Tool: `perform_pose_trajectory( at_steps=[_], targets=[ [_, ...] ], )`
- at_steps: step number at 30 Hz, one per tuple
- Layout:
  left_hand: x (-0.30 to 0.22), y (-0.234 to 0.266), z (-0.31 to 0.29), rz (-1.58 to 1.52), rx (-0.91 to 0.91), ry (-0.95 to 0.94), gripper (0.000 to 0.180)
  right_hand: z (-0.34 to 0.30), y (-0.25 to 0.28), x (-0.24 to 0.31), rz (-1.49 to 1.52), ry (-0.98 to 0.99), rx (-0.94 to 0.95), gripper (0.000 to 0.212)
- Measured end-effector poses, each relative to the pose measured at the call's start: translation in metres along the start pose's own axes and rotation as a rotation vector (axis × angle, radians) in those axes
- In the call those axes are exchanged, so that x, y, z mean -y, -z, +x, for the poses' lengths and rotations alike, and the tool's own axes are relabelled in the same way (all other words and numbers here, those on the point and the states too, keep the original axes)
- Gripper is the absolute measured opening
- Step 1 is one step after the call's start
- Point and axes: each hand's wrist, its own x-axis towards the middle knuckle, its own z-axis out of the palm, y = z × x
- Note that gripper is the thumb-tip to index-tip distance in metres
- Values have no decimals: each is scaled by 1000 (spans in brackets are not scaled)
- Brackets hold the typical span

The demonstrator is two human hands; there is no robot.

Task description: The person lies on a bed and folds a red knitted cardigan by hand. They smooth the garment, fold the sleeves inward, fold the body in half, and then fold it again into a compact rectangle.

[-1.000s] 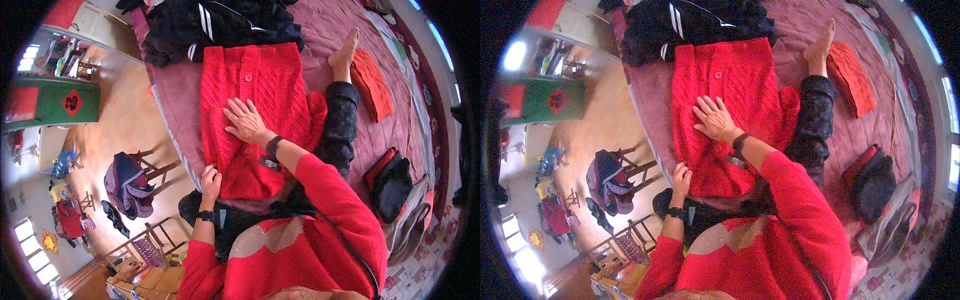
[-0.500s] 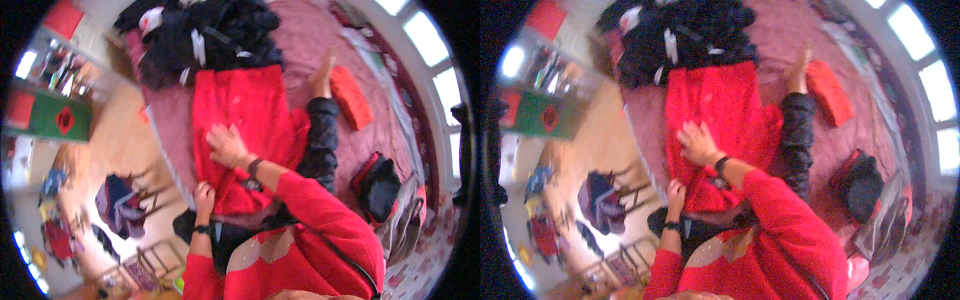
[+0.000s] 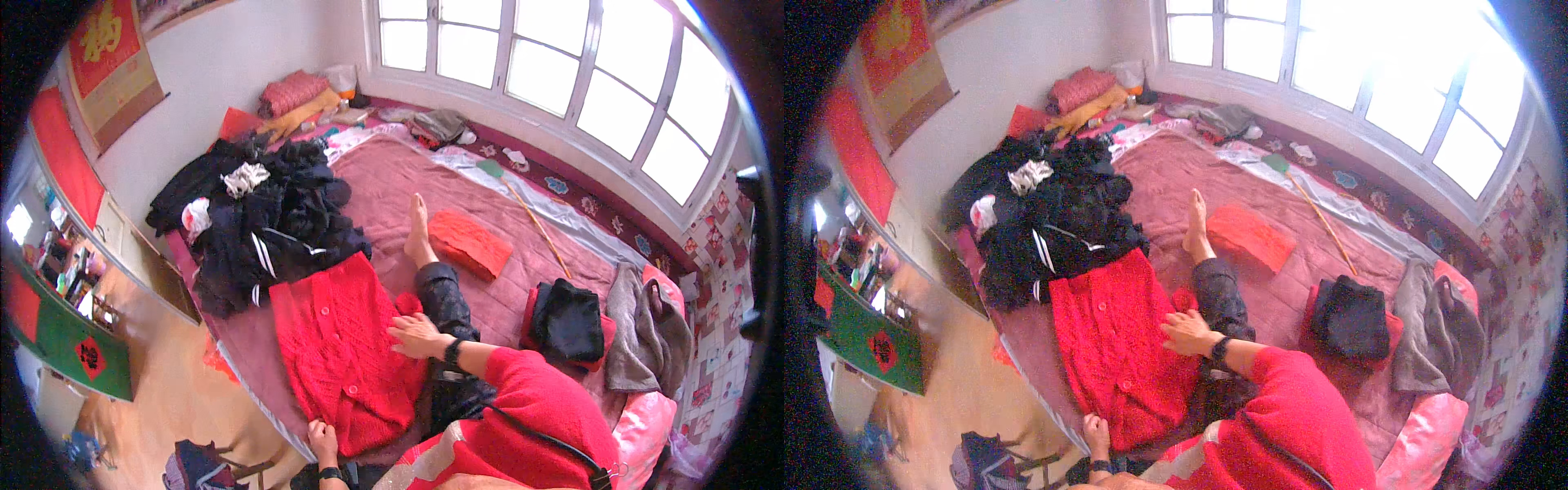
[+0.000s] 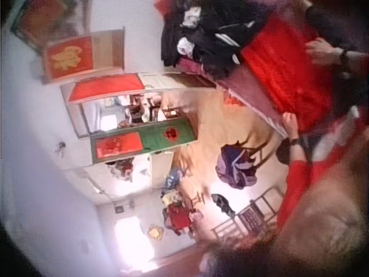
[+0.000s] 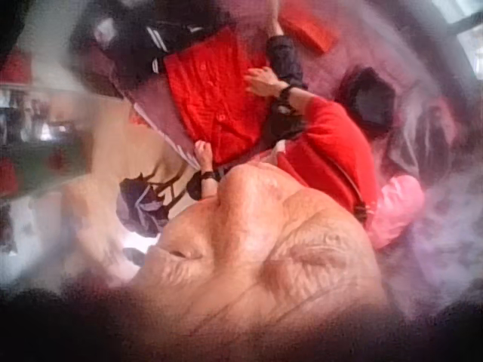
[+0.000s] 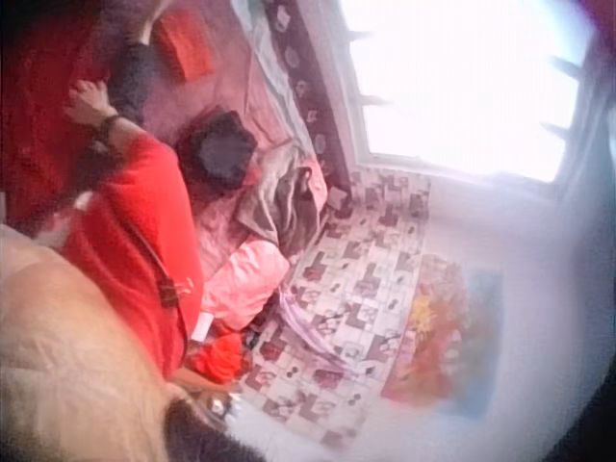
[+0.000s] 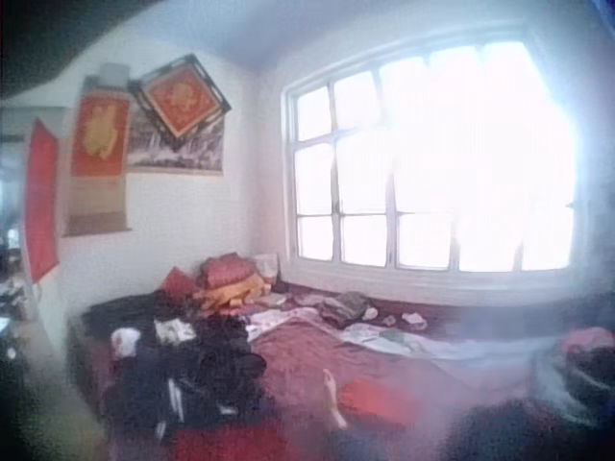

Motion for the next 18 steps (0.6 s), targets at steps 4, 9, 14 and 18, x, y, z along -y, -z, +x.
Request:
perform_pose_trajectory(
  at_steps=[4,9,14,18],
  targets=[
    [-2,0,-1,-27,-19,-42,21,-76,9,-43,-93,-170,1,59],
    [3,-3,-2,-20,26,16,21,-98,-15,-43,35,-274,-230,47],
    [3,-5,1,-63,-1,33,20,-91,-23,-47,96,-292,-362,43],
    [-3,-1,8,-16,76,35,19,-86,-22,-50,92,-330,-283,42]
  ],
)
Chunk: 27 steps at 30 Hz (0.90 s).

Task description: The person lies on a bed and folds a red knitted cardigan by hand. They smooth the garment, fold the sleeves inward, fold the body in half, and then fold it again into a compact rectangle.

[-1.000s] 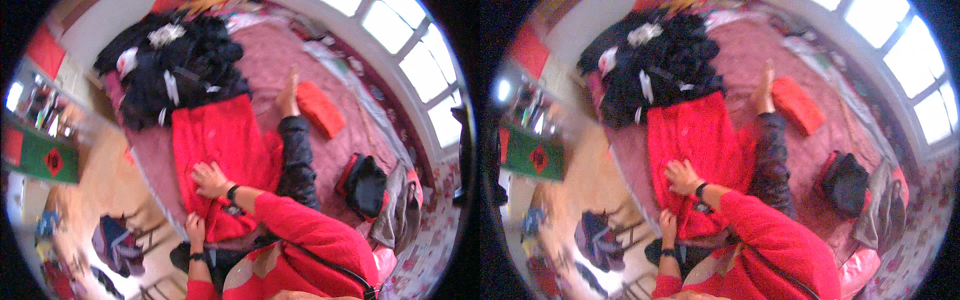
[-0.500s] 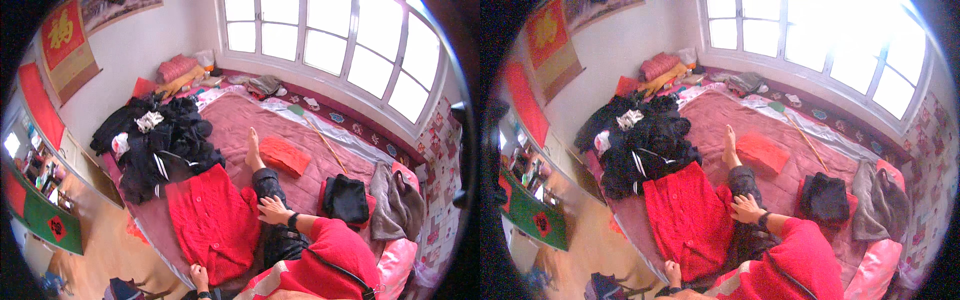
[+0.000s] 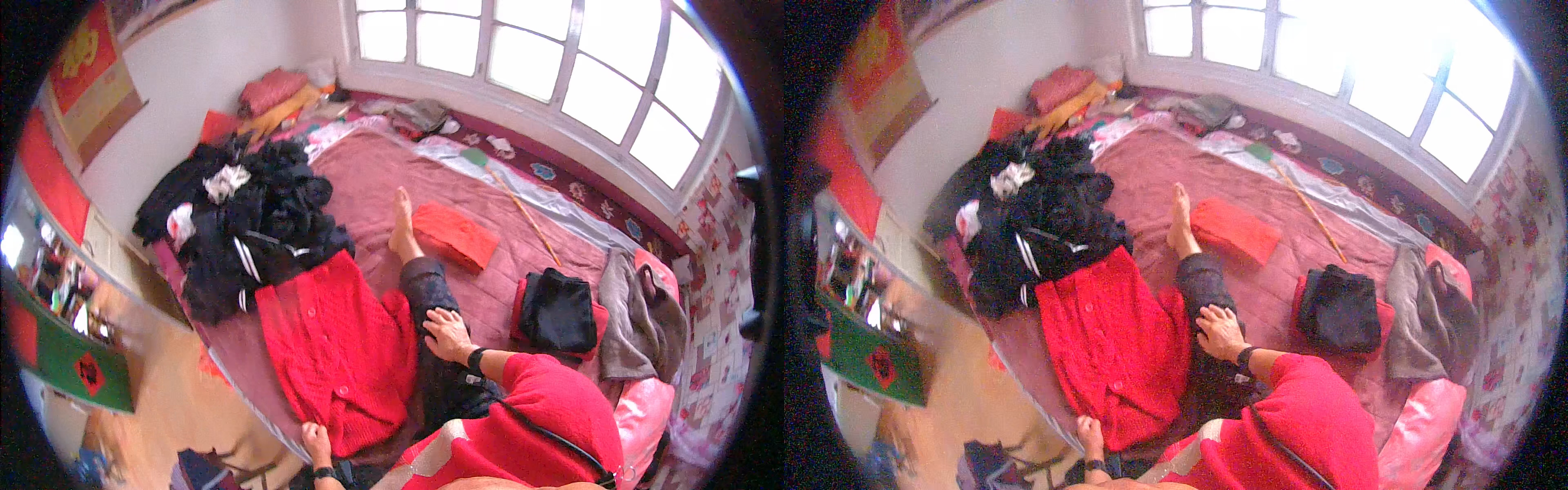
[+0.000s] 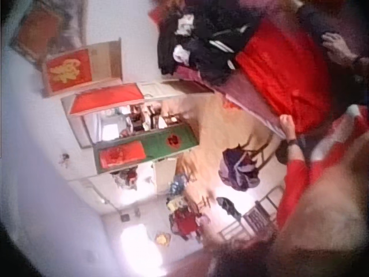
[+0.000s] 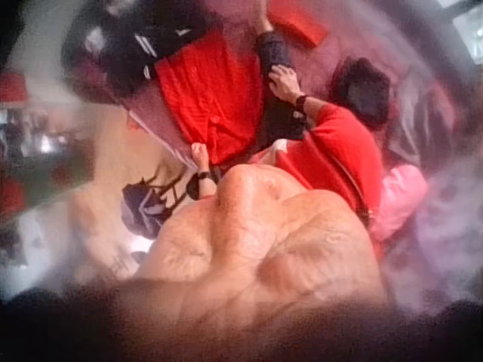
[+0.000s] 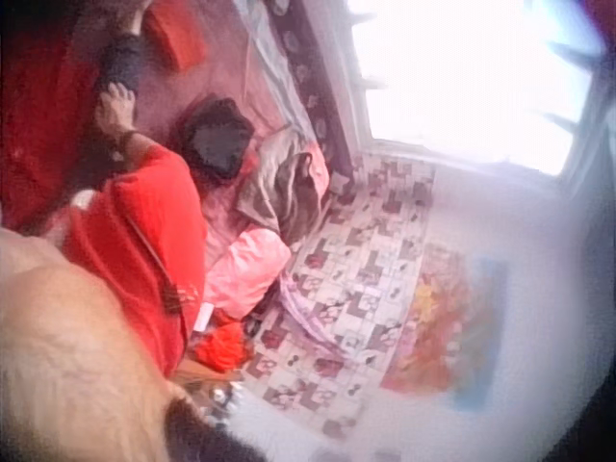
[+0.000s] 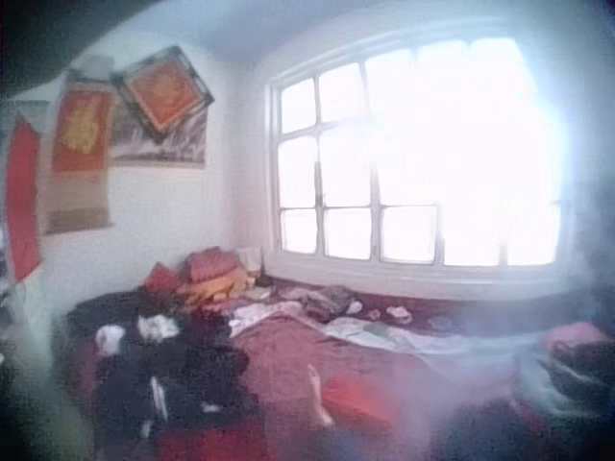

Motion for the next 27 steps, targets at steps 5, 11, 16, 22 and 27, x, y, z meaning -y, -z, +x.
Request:
perform_pose_trajectory(
  at_steps=[5,11,16,22,27],
  targets=[
    [1,2,6,80,68,72,19,8,-9,-1,41,52,-138,34],
    [-24,3,12,1,-23,3,17,14,-5,-9,82,94,-135,28],
    [-23,-2,3,8,-28,-33,20,4,-6,-12,140,50,-133,33],
    [0,-7,8,70,20,35,19,5,-6,-8,128,46,-123,32],
    [-5,-8,7,-56,-81,-92,16,4,-2,-6,114,72,-155,30]
  ],
)
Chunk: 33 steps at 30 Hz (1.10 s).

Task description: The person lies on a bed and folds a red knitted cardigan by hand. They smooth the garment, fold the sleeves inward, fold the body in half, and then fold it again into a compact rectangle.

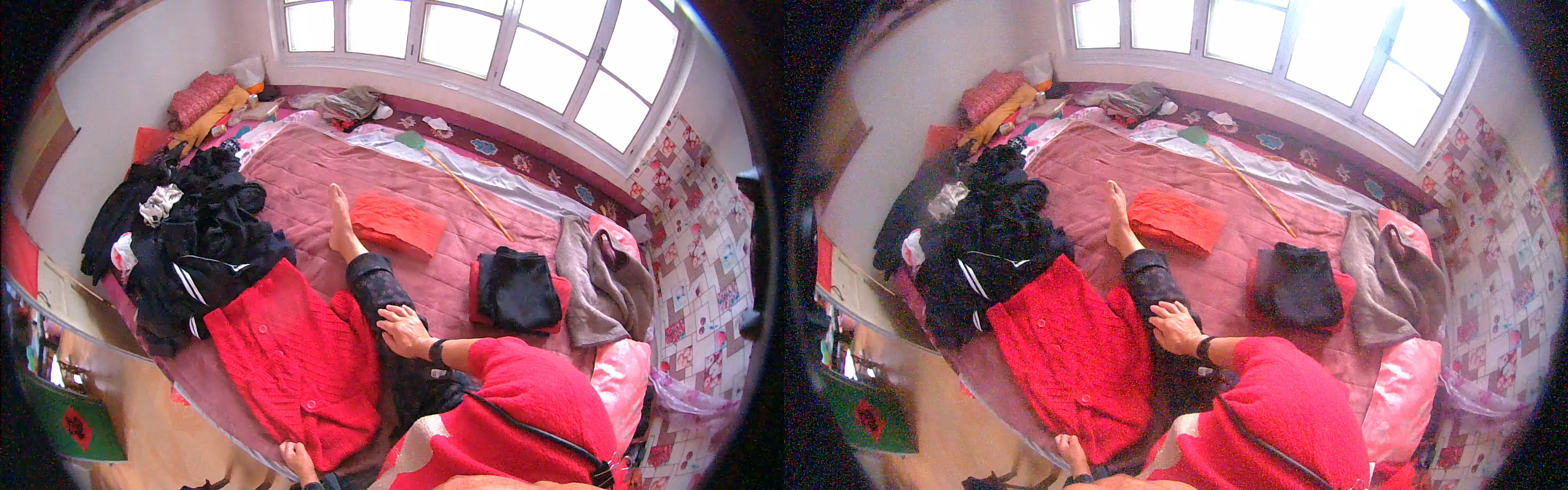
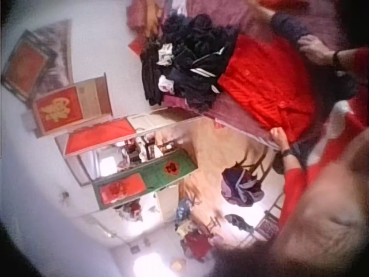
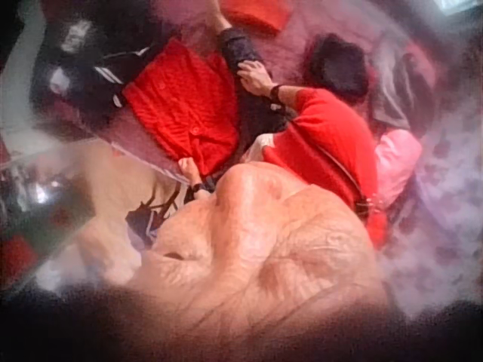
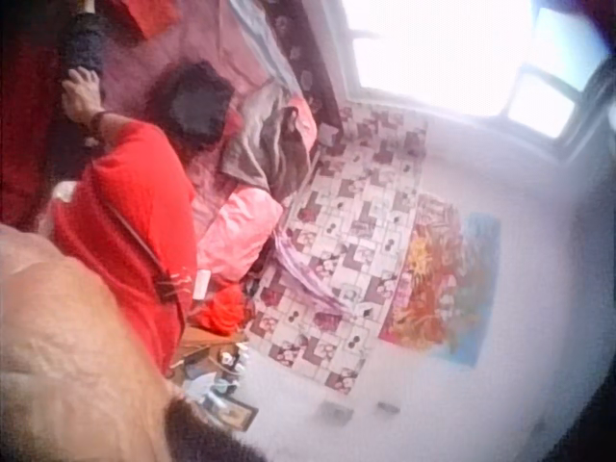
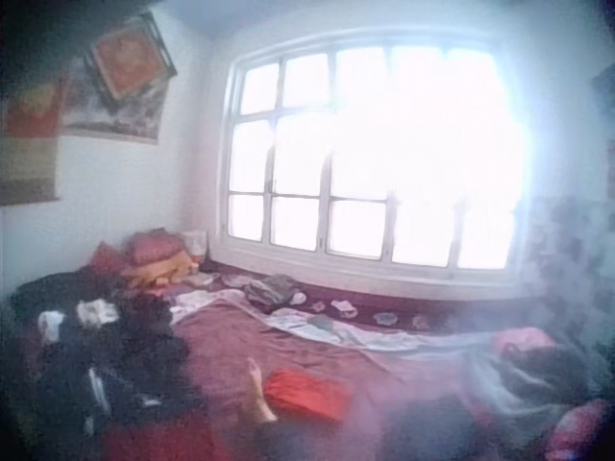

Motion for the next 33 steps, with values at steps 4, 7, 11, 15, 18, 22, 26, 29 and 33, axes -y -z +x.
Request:
perform_pose_trajectory(
  at_steps=[4,7,11,15,18,22,26,29,33],
  targets=[
    [-3,-1,-3,79,53,-13,16,-1,-5,-4,-19,-76,93,29],
    [-6,2,-5,110,61,60,17,-1,-7,-4,-35,-48,35,30],
    [-16,4,-3,47,84,129,19,0,-5,-4,-94,-58,89,29],
    [-16,1,-4,145,0,-64,15,-2,-2,-6,-41,-17,17,30],
    [-10,-2,-11,236,-167,-248,15,-2,-4,-8,-28,16,-27,30],
    [-7,-7,-28,326,-232,-291,18,-2,-7,-10,-31,-28,51,27],
    [-14,-5,-32,310,-260,-365,21,-2,-5,-8,-44,-39,62,27],
    [-18,-4,-32,362,-304,-367,15,-2,-5,-7,-21,10,-19,27],
    [-14,-8,-35,416,-292,-381,11,-4,-6,-7,-38,-11,20,27]
  ],
)
